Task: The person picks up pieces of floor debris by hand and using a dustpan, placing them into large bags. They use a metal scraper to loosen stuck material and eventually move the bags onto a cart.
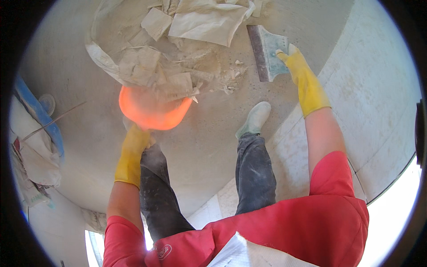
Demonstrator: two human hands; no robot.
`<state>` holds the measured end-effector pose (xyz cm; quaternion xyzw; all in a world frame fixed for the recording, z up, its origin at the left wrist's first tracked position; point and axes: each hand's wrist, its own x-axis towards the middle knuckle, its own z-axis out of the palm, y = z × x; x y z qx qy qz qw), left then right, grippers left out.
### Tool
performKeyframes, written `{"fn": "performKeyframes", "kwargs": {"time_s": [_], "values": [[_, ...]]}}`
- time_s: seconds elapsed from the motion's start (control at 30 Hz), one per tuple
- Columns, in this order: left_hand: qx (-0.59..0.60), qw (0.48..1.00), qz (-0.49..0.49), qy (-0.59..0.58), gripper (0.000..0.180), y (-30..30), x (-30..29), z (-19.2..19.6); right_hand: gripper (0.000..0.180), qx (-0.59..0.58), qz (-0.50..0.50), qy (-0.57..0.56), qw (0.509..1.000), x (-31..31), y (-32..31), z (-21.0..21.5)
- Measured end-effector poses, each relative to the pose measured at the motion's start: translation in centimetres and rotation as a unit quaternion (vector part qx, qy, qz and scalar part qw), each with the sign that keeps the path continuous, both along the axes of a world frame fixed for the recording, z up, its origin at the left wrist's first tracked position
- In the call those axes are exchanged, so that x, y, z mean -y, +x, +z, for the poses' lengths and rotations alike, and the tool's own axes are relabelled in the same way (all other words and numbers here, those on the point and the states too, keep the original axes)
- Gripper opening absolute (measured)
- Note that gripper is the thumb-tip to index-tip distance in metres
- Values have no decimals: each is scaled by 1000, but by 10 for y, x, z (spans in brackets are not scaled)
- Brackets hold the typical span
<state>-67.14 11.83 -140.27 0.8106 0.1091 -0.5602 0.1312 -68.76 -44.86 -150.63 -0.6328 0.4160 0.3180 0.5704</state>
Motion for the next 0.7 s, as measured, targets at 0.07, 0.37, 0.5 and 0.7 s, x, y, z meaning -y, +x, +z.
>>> {"fn": "performKeyframes", "kwargs": {"time_s": [0.07, 0.37, 0.5, 0.7], "values": [[21, 989, -144, 28, 39, 7, -12, -6, 36, -3, 7, 13, 1000, -17, 10, -20], [-71, 986, -112, 103, 42, 95, 30, 0, 44, 153, 145, -59, 976, -121, 105, -74], [-117, 978, -3, 173, 37, 105, 54, 2, 42, 157, 274, -32, 948, -118, 144, -62], [-129, 979, -57, 147, 40, 101, 52, 2, 48, 128, 365, -96, 917, -148, 134, 14]]}}
